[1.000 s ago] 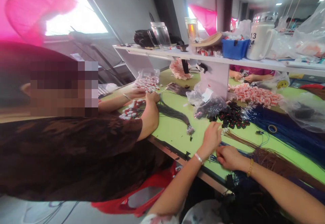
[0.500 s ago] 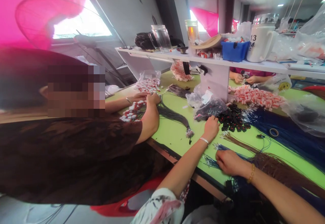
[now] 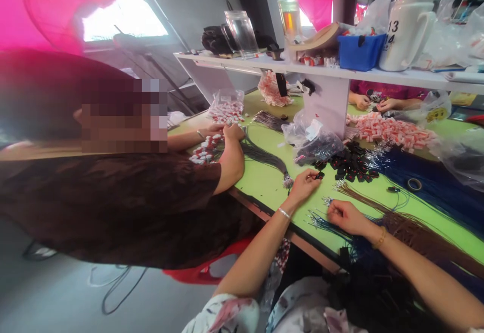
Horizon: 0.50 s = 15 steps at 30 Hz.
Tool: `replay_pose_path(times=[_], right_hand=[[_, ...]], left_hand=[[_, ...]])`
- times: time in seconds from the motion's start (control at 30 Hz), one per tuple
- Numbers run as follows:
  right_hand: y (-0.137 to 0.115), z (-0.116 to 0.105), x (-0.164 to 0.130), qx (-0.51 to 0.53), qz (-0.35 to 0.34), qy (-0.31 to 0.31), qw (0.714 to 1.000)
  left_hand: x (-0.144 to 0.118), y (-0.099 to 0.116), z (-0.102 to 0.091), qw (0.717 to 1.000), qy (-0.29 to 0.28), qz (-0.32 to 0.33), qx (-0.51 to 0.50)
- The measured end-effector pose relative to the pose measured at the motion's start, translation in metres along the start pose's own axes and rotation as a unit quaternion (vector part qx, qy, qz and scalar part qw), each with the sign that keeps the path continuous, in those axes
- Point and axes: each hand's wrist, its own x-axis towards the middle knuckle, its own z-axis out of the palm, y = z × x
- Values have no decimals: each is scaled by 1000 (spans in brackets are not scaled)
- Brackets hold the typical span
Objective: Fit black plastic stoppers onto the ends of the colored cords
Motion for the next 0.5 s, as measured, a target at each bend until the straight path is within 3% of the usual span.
replay_pose_path(times=[0.1,0.3,0.43,0.5], right_hand=[[-1,-2,3,72,9,30,997],[-6,-10,7,190,28,114,975],[-14,-13,6,294,78,143,942],[-18,-13,4,288,79,151,942]], left_hand=[[-22,1,-14,1000,16,7,6],[-53,16,-21,990,-82,-45,-109],[-67,29,-12,949,-137,-132,-253],[-71,34,-6,924,-144,-167,-314]])
